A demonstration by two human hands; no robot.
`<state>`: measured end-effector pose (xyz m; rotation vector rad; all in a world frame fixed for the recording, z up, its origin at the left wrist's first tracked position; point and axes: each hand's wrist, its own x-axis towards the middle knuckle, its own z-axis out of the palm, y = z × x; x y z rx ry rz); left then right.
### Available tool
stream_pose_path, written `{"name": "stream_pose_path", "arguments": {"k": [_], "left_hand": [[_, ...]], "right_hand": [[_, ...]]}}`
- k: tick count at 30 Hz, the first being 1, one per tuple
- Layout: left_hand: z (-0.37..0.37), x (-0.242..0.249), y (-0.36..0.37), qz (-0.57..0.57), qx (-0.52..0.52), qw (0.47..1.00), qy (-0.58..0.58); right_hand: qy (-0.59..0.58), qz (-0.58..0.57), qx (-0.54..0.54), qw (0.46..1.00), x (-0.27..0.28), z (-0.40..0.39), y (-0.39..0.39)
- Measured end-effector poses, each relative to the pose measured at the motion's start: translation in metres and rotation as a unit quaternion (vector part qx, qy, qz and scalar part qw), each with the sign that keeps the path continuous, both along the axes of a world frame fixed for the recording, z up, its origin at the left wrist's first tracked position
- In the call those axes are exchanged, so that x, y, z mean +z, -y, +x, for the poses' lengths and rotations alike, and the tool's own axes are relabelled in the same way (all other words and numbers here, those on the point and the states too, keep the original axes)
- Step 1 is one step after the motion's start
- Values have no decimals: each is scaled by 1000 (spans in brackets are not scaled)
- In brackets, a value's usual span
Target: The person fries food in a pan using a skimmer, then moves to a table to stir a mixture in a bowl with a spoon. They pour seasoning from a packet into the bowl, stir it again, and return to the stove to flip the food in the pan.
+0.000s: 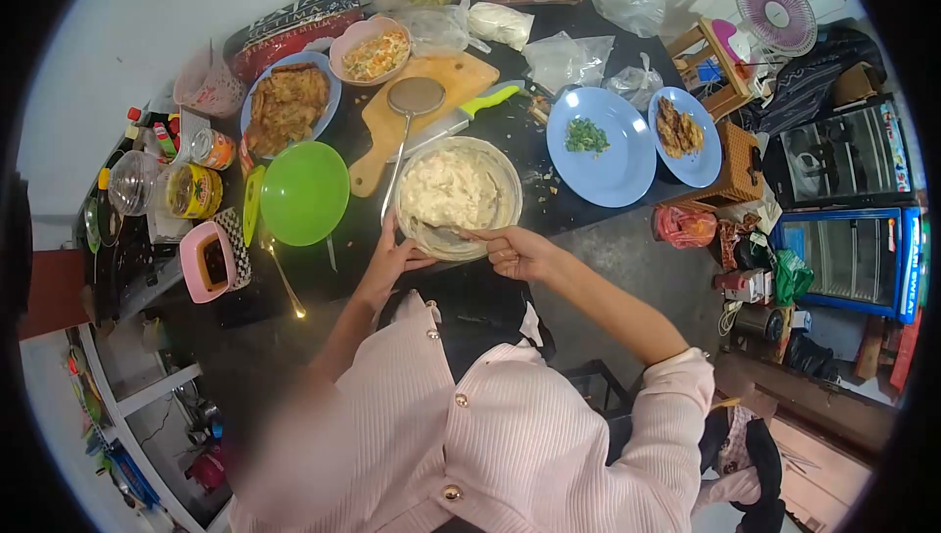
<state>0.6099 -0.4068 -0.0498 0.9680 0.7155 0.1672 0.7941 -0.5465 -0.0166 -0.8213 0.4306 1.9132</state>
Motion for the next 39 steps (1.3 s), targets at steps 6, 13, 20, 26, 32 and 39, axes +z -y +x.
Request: {"name": "stream_pose_path", "arguments": {"k": [6, 13, 20, 26, 32, 39], "left_hand": [[1, 0, -1, -5, -1, 1000, 2], [0, -8, 1, 14, 3, 1000, 5], [2, -4, 1, 8, 12, 1000, -1], [2, -8, 0, -2, -3, 1000, -11], [4, -5, 1, 1, 3, 1000, -5], [1, -13, 2, 28, 2, 1000, -4]], "right_hand": [[46, 11, -10, 999, 40, 19, 21], [815, 109, 315, 474, 43, 36, 28], [873, 110, 451, 148, 36, -45, 5], [873, 84, 445, 181, 86, 8, 6], [888, 82, 405, 199, 25, -39, 6], [877, 75, 423, 215, 113, -3, 23]]}}
